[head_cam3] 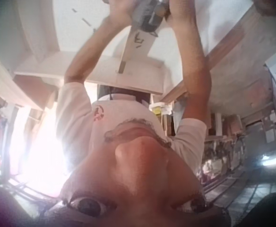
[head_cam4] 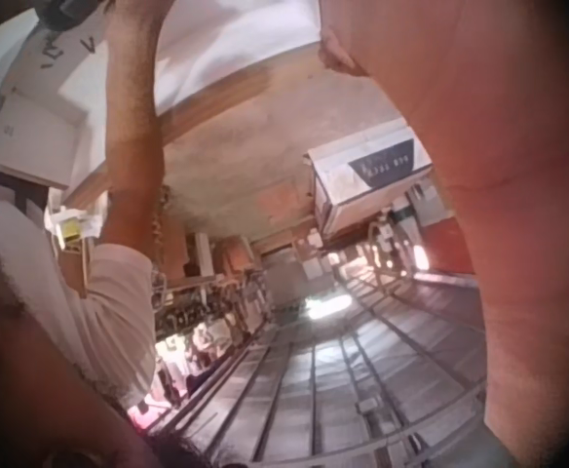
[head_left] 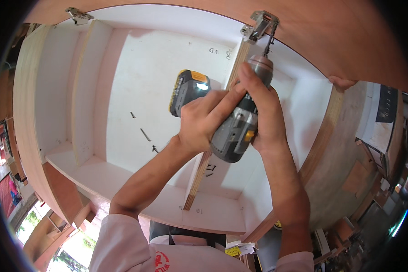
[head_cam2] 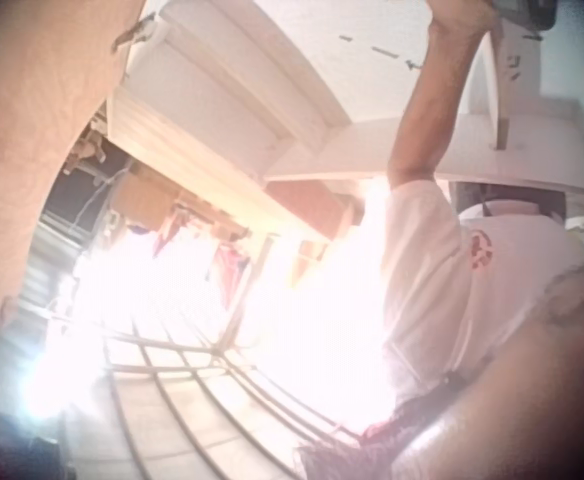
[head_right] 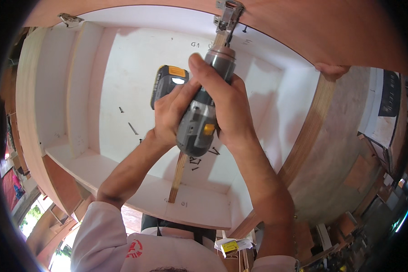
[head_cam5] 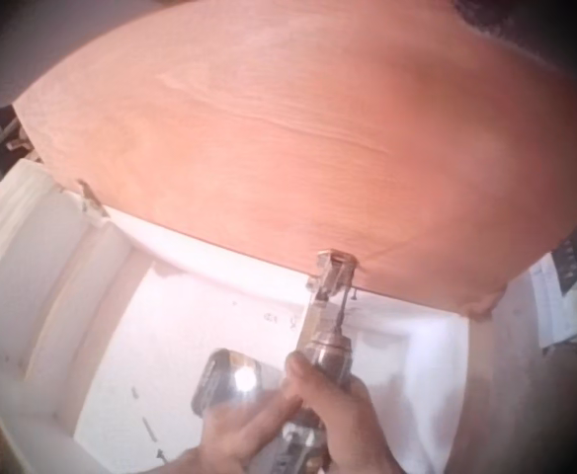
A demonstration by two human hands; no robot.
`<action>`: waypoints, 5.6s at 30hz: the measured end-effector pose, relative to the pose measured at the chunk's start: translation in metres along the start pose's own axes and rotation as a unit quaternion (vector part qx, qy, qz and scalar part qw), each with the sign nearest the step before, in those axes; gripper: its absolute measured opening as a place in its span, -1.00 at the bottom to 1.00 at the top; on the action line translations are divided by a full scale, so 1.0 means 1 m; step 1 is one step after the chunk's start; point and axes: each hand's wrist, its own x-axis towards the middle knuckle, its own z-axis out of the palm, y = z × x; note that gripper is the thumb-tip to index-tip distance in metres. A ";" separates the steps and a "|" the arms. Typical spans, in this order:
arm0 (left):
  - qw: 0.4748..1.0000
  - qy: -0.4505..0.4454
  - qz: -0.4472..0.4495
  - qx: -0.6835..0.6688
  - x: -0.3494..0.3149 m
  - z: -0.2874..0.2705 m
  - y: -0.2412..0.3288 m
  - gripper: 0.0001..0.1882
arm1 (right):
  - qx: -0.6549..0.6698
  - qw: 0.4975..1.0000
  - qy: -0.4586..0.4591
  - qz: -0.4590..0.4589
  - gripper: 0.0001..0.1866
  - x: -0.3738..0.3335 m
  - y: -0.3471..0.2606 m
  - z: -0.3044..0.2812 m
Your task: The person uses a cordless drill to attach metal hinges to a wooden cabinet door, then positions a white panel inside the cabinet frame with assistance from another person.
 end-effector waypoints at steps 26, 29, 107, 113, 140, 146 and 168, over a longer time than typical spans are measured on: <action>0.986 -0.103 -0.100 -0.080 0.001 -0.017 0.004 -0.05 | -0.119 0.992 -0.023 -0.017 -0.29 0.001 0.001 -0.008; 0.976 -0.128 -0.139 -0.105 -0.006 -0.037 0.017 -0.07 | -0.124 0.990 -0.051 -0.042 -0.30 0.003 -0.002 -0.021; 0.997 -0.073 -0.024 0.016 -0.016 -0.048 0.000 -0.17 | -0.042 0.985 0.049 -0.161 -0.54 0.036 -0.005 0.010; 0.998 -0.057 -0.013 0.012 -0.016 -0.045 -0.002 -0.16 | -0.054 0.984 0.051 -0.164 -0.53 0.037 -0.005 0.010; 0.997 -0.076 -0.022 0.017 -0.018 -0.047 -0.004 -0.15 | -0.058 0.983 0.036 -0.171 -0.52 0.037 -0.006 0.010; 0.997 -0.064 -0.002 0.033 -0.015 -0.047 -0.007 -0.19 | -0.061 0.983 0.042 -0.167 -0.54 0.037 -0.006 0.011; 0.997 -0.051 0.029 0.059 -0.011 -0.048 -0.011 -0.23 | -0.034 0.995 0.021 -0.086 -0.47 0.001 0.032 0.030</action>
